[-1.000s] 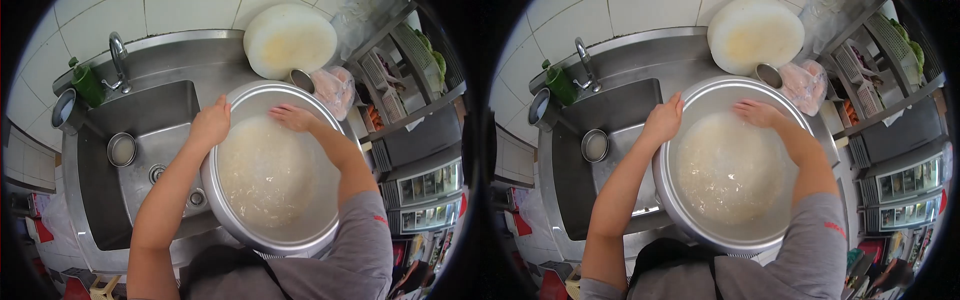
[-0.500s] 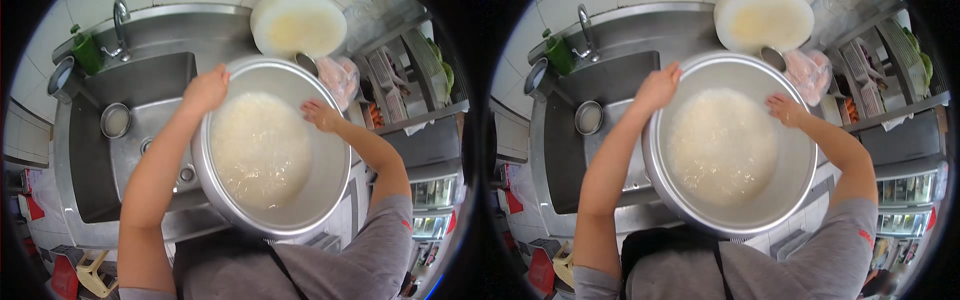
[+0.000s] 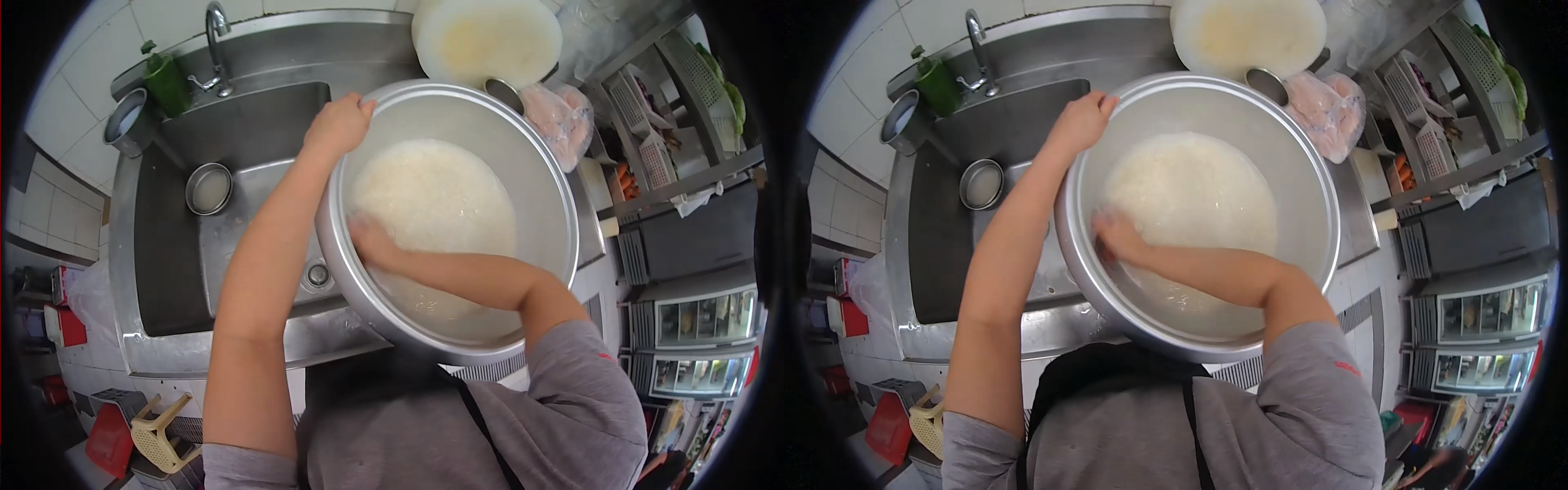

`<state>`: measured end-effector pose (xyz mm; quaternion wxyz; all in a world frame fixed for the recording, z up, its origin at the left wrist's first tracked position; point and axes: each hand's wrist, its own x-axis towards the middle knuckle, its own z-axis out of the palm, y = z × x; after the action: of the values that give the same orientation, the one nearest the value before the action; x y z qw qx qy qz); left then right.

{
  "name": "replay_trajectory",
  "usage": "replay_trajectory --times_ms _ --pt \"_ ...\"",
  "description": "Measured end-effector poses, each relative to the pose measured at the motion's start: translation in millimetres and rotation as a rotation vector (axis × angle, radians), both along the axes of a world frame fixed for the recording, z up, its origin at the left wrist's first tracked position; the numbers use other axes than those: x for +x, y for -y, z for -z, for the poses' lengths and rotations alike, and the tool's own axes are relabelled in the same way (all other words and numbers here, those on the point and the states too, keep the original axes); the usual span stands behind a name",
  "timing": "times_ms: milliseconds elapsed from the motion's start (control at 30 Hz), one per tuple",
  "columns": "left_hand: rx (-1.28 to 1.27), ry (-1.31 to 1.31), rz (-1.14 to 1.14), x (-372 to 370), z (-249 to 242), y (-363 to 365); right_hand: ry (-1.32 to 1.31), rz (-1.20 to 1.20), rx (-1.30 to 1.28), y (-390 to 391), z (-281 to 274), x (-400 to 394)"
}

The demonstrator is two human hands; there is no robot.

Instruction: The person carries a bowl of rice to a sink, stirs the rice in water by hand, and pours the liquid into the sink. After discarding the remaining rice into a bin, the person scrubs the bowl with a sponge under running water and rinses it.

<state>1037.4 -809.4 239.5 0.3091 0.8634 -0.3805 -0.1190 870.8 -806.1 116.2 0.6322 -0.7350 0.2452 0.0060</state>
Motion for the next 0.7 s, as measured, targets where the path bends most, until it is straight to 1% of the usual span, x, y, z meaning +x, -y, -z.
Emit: replay_trajectory --times_ms 33,100,167,233,300,367,400,467,533,567,600,633,667,700 --pt "-0.028 -0.019 -0.008 -1 -1 -1 0.01 0.102 0.192 15 -1 26" --pt "-0.017 -0.027 -0.012 -1 -1 -2 0.048 0.384 0.581 51 -6 64" --pt "-0.009 -0.032 -0.003 1 -1 -1 -0.054 0.472 0.576 95 -13 78" --pt "-0.018 -0.022 -0.025 -4 -3 -3 -0.065 0.444 0.219 128 -38 64" --pt "-0.036 -0.026 -0.049 -3 -3 -3 0.091 0.844 0.265 165 -28 54" --pt "-0.022 -0.061 -0.032 -2 -1 -2 0.315 1.18 0.327 197 -18 49" --pt "-0.023 -0.078 -0.021 0 -2 -1 0.315 1.178 0.329 195 -36 56" --pt "-0.016 -0.045 -0.016 1 -2 0 0.345 1.679 0.524 190 -68 80" --pt "0.0 -0.014 0.0 3 0 -3 0.089 1.5 -0.018 243 26 145" --pt "-0.001 -0.01 -0.002 4 0 -2 0.33 1.46 0.445 137 -77 132" --pt "-0.006 -0.011 0.0 3 1 0 -0.066 1.152 -0.419 127 -26 157" --pt "-0.008 -0.016 0.011 2 1 2 0.463 1.052 0.088 100 18 164" --pt "-0.004 -0.012 -0.005 2 -1 1 0.557 0.673 0.348 52 19 132" --pt "0.001 -0.012 -0.023 2 -2 0 0.239 0.551 0.541 -6 -41 73"
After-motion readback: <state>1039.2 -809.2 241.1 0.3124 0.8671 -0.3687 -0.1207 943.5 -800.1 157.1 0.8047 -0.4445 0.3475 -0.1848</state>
